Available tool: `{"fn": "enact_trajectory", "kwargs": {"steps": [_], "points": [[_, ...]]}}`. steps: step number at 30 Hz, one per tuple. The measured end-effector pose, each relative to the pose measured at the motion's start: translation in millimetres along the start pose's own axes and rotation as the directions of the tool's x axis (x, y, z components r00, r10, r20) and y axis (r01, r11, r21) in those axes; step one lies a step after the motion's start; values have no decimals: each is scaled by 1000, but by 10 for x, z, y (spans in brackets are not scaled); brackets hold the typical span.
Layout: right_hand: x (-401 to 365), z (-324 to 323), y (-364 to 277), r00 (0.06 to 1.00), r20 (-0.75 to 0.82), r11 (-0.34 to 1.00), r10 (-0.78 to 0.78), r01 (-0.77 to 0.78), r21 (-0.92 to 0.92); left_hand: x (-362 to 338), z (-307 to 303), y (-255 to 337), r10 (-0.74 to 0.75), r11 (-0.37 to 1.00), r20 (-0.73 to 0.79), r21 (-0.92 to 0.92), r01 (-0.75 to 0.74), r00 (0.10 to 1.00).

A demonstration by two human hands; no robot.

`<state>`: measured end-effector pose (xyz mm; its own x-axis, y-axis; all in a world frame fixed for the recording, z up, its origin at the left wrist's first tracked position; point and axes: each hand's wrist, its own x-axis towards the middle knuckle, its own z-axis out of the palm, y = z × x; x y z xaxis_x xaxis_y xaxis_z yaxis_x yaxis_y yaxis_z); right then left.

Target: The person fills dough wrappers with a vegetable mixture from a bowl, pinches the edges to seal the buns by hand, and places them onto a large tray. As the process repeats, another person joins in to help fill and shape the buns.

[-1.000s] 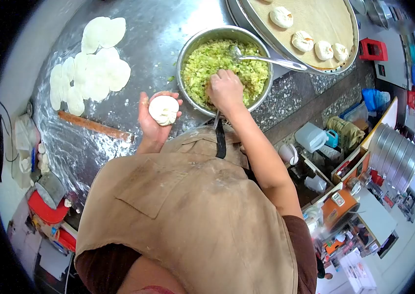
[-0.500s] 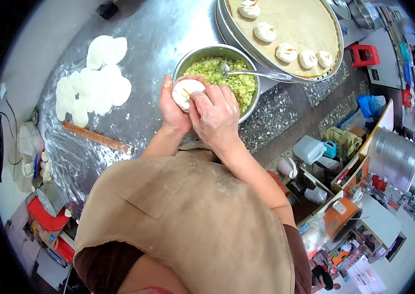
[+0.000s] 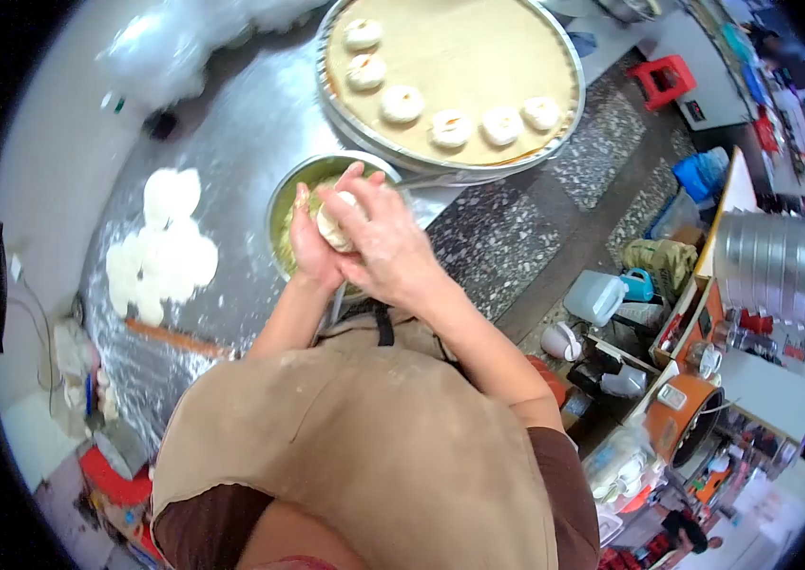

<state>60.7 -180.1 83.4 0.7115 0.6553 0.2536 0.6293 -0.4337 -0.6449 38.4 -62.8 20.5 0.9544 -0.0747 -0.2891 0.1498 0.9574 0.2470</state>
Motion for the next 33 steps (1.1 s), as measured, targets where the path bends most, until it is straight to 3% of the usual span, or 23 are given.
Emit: {"fn": "enact_trajectory", "kwargs": {"steps": [1,3,5,6,7,8,10,11,12,14,17,22,25,27,28,29,30,31,32,33], "points": [[-8,-11,129,999,48,1000,0,-1,5,79,45,-43,-61,998,102,-9,62,993],[-9,-154,380,1000,-8,994,19,-19,-104,248,177,-169,-140,990,119,0,141,983],[-18,-341,726,994,-84,989,67,-55,138,425,165,-278,-162,986,14,41,162,987],[4,-528,841,986,-120,989,117,-105,106,453,125,-246,-211,945,4,255,203,978],[21,-719,1015,973,-121,980,197,-190,64,465,97,-200,-163,884,-116,424,197,980],[35,-850,1343,966,-209,980,150,-174,-100,449,-42,-167,-43,795,-149,594,124,988],[167,-1222,1972,921,-305,941,241,-299,-160,275,-232,-12,252,360,-176,930,77,951],[253,-1421,2283,886,-322,895,335,-405,-184,157,-312,74,374,-111,26,994,17,927],[335,-1561,2666,833,-362,861,417,-490,-134,35,-363,132,384,-561,256,828,4,887],[478,-1744,3269,810,-401,840,427,-520,-156,-144,-340,183,348,-796,341,600,82,873],[688,-1785,3603,752,-328,769,572,-631,-104,-323,-674,160,344,-833,235,522,181,909],[807,-1625,3723,788,-235,762,569,-612,-209,-441,-539,91,430,-708,119,659,253,895],[753,-1467,3917,828,-229,776,512,-560,-290,-422,-544,38,448,-699,145,673,244,882],[751,-1500,3917,827,-212,762,521,-563,-320,-379,-512,-43,411,-792,213,566,231,886],[756,-1570,3833,851,-125,813,510,-524,-253,-388,-484,-71,403,-765,217,614,197,889],[740,-1561,3875,848,-157,791,507,-530,-307,-403,-467,-69,418,-735,218,652,187,882],[701,-1565,3791,868,-212,817,449,-495,-294,-405,-593,-80,422,-728,289,673,131,859],[777,-1614,3547,878,-149,759,454,-469,-451,-474,-502,-66,426,-719,249,677,158,870],[791,-1543,3368,892,-333,703,306,-447,-553,-542,-491,-47,456,-703,256,691,169,852],[687,-1503,3446,897,-437,829,72,-297,-473,-618,-542,-9,471,-691,270,705,161,840]]}}
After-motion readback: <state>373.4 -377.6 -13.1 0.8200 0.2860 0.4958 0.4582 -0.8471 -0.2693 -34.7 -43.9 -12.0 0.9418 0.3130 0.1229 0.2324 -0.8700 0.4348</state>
